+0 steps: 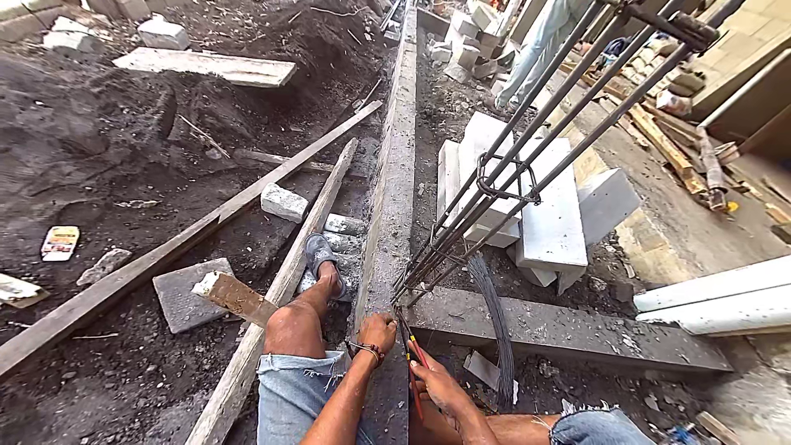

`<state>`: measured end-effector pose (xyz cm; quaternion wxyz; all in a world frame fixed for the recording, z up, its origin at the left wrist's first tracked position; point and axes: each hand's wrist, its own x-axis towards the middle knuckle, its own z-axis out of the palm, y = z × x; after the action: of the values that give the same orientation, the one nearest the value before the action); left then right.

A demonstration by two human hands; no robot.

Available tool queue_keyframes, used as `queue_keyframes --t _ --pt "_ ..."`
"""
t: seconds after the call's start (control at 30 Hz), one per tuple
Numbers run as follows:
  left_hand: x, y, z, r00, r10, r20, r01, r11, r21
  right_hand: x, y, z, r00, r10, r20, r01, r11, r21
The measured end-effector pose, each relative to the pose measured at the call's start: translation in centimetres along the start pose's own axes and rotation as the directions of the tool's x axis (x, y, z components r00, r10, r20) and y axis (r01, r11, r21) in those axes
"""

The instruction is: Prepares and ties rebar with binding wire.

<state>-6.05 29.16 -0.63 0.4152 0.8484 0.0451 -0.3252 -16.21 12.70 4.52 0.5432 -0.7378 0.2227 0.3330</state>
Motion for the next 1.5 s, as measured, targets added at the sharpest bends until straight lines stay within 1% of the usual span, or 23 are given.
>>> queue_keyframes --t 0.13,0.37,0.53,0.63,0.73,0.83,0.87,0.93,1.0,1.03,1.1,1.17,1.2,1.23,1.27,1.3,1.33,1.37,1.4,1.43,1.5 --pt "-0.1 -0.2 0.0 1.0 0.01 0.013 -0.01 1.0 0.012 0.4 -0.1 0.5 0.999 -0.014 -0.032 0.013 0.999 -0.041" --pt "0.2 -0.4 0.0 0.999 0.022 0.03 -0.021 0.999 -0.033 0.5 0.3 1.9 0.996 -0.03 -0.087 0.027 0.999 -0.027" --pt "0.5 -0.8 0.3 0.999 0.019 0.027 -0.018 0.998 -0.055 0.4 1.0 2.2 0.996 -0.037 -0.083 0.038 0.999 0.017" --pt "0.4 -0.9 0.4 1.0 0.02 0.018 -0.018 0.998 -0.066 0.4 0.9 2.2 0.995 -0.044 -0.085 0.043 0.999 -0.009" --pt "0.4 -0.8 0.4 0.999 0.02 0.024 -0.018 0.997 -0.08 0.4 0.7 2.1 0.997 -0.039 -0.063 0.035 0.997 -0.072" --pt "0.3 -0.8 0.2 0.999 0.028 0.03 -0.026 0.997 -0.079 1.0 0.7 1.8 0.999 -0.001 -0.034 -0.001 0.999 -0.052" --pt "0.4 -0.8 0.2 0.999 0.031 0.037 -0.028 0.997 -0.077 1.2 0.4 1.7 0.999 0.036 -0.016 -0.037 0.999 -0.014" --pt "0.4 -0.8 0.0 0.998 0.035 0.053 -0.031 0.997 -0.077 1.3 -0.6 1.6 0.988 0.155 0.018 -0.156 0.987 0.049" --pt "0.4 -0.8 -0.1 0.998 0.039 0.057 -0.034 0.996 -0.081 1.4 -1.4 1.8 0.971 0.238 0.034 -0.24 0.968 0.071" --pt "0.4 -0.8 -0.2 0.997 0.039 0.061 -0.033 0.995 -0.093 1.4 -1.5 2.0 0.969 0.247 0.012 -0.247 0.968 0.053" --pt "0.1 -0.7 -0.2 0.997 0.018 0.069 -0.008 0.989 -0.146 1.8 -1.5 2.5 0.974 0.212 -0.084 -0.217 0.974 -0.064" --pt "-0.4 -0.9 0.2 0.995 -0.048 0.083 0.068 0.962 -0.263 2.4 -1.1 2.5 0.972 0.188 -0.143 -0.212 0.961 -0.177" --pt "-0.7 -0.9 0.5 0.991 -0.087 0.103 0.119 0.919 -0.376 2.5 -1.0 2.2 0.971 0.195 -0.139 -0.216 0.962 -0.164" --pt "-1.0 -0.7 0.8 0.983 -0.121 0.137 0.176 0.83 -0.529 2.5 -0.9 1.8 0.974 0.208 -0.094 -0.216 0.973 -0.087" --pt "-1.3 -0.4 1.0 0.972 -0.142 0.188 0.233 0.688 -0.687 2.5 -0.6 1.2 0.977 0.211 0.0 -0.211 0.976 0.052" --pt "-1.4 -0.2 1.2 0.957 -0.142 0.255 0.291 0.505 -0.812 2.5 -0.1 0.6 0.972 0.195 0.132 -0.219 0.953 0.211" --pt "-1.4 0.0 1.4 0.94 -0.115 0.321 0.341 0.311 -0.887 2.6 0.4 0.0 0.951 0.143 0.273 -0.238 0.905 0.352" --pt "-1.2 0.2 1.6 0.925 -0.064 0.375 0.38 0.144 -0.914 2.7 1.0 -0.4 0.92 0.075 0.384 -0.26 0.85 0.457" --pt "-1.0 0.4 2.0 0.915 -0.013 0.402 0.402 0.042 -0.915 2.9 1.6 -0.4 0.895 0.015 0.446 -0.28 0.796 0.536" --pt "-0.8 0.7 2.3 0.913 0.037 0.406 0.406 0.003 -0.914 3.1 2.1 -0.2 0.883 -0.031 0.469 -0.292 0.746 0.599" --pt "-0.4 1.3 3.0 0.907 0.121 0.404 0.406 0.004 -0.914 3.3 2.8 0.2 0.878 -0.065 0.474 -0.311 0.674 0.67"
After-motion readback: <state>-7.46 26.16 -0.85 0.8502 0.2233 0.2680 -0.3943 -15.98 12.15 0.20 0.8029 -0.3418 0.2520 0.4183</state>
